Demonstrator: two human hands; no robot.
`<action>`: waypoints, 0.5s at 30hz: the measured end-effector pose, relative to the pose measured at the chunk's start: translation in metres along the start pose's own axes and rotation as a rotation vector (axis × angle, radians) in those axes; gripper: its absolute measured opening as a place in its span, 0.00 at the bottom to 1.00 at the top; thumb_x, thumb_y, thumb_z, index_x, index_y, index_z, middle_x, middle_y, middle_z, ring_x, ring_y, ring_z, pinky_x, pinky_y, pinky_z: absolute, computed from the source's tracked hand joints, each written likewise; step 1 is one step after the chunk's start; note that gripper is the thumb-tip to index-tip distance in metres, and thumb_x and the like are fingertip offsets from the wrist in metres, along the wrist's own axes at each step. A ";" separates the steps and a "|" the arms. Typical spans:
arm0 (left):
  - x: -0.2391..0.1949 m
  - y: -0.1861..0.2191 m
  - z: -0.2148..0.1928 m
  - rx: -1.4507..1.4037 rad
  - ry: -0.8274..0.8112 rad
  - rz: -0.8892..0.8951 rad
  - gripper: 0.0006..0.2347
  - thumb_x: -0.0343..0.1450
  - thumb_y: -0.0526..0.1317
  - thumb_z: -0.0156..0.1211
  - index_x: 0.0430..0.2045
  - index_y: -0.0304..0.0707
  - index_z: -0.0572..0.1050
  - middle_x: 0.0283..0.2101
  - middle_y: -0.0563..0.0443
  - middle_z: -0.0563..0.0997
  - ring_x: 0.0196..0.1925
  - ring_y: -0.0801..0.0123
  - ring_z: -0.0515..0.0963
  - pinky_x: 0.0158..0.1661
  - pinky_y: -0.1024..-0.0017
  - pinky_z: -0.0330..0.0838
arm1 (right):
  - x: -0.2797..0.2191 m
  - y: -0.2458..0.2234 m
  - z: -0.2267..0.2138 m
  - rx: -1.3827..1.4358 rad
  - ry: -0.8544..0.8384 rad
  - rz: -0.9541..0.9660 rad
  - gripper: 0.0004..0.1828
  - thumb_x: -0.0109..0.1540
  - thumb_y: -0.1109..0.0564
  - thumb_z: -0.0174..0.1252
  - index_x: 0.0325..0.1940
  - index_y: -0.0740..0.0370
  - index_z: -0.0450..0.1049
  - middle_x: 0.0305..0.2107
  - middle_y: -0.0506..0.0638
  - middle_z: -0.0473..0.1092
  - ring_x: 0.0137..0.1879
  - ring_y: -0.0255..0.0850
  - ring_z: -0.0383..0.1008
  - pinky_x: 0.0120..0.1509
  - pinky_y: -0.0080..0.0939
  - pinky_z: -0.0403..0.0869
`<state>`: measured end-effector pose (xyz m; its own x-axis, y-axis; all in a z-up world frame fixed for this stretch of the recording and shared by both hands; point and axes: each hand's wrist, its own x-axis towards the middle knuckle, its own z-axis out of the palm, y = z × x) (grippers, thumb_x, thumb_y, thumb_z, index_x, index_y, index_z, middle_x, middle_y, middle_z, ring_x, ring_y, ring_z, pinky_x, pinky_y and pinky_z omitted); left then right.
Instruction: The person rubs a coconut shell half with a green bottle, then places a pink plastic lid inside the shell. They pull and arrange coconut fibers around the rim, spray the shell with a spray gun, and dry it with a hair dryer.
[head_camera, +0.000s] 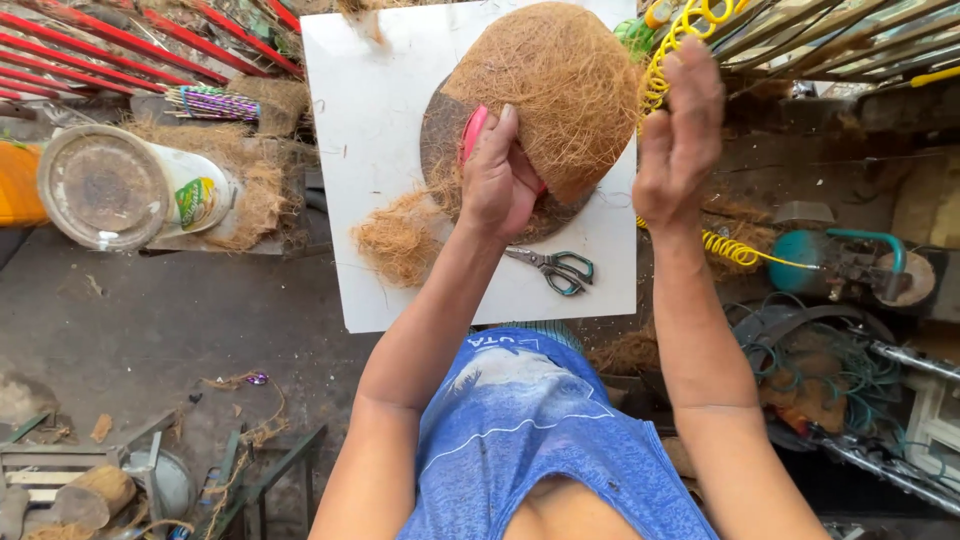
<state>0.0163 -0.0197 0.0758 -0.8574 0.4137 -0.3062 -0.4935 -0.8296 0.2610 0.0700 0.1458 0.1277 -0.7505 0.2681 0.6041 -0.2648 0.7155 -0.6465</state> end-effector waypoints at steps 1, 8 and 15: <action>-0.005 0.005 0.001 -0.007 0.034 0.003 0.05 0.75 0.38 0.54 0.38 0.37 0.75 0.41 0.46 0.82 0.45 0.63 0.81 0.47 0.64 0.79 | -0.003 -0.006 0.002 -0.062 -0.076 -0.087 0.23 0.75 0.48 0.40 0.74 0.58 0.58 0.71 0.52 0.53 0.79 0.46 0.48 0.86 0.54 0.52; -0.029 0.011 0.001 0.018 0.187 0.046 0.11 0.75 0.40 0.53 0.48 0.33 0.72 0.49 0.39 0.80 0.50 0.60 0.79 0.53 0.68 0.74 | -0.024 -0.043 0.020 -0.438 -0.396 -0.275 0.35 0.72 0.33 0.27 0.78 0.50 0.52 0.74 0.51 0.48 0.80 0.56 0.37 0.83 0.60 0.35; -0.050 0.018 0.006 0.085 0.273 0.025 0.17 0.74 0.42 0.52 0.54 0.32 0.70 0.57 0.42 0.75 0.58 0.62 0.73 0.62 0.65 0.67 | -0.040 -0.068 0.031 -0.517 -0.434 -0.232 0.39 0.70 0.31 0.21 0.78 0.55 0.47 0.75 0.49 0.44 0.82 0.46 0.37 0.85 0.56 0.35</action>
<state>0.0492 -0.0531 0.1013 -0.8040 0.2680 -0.5308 -0.4932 -0.7992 0.3436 0.0996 0.0662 0.1330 -0.9114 -0.1326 0.3897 -0.2070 0.9659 -0.1553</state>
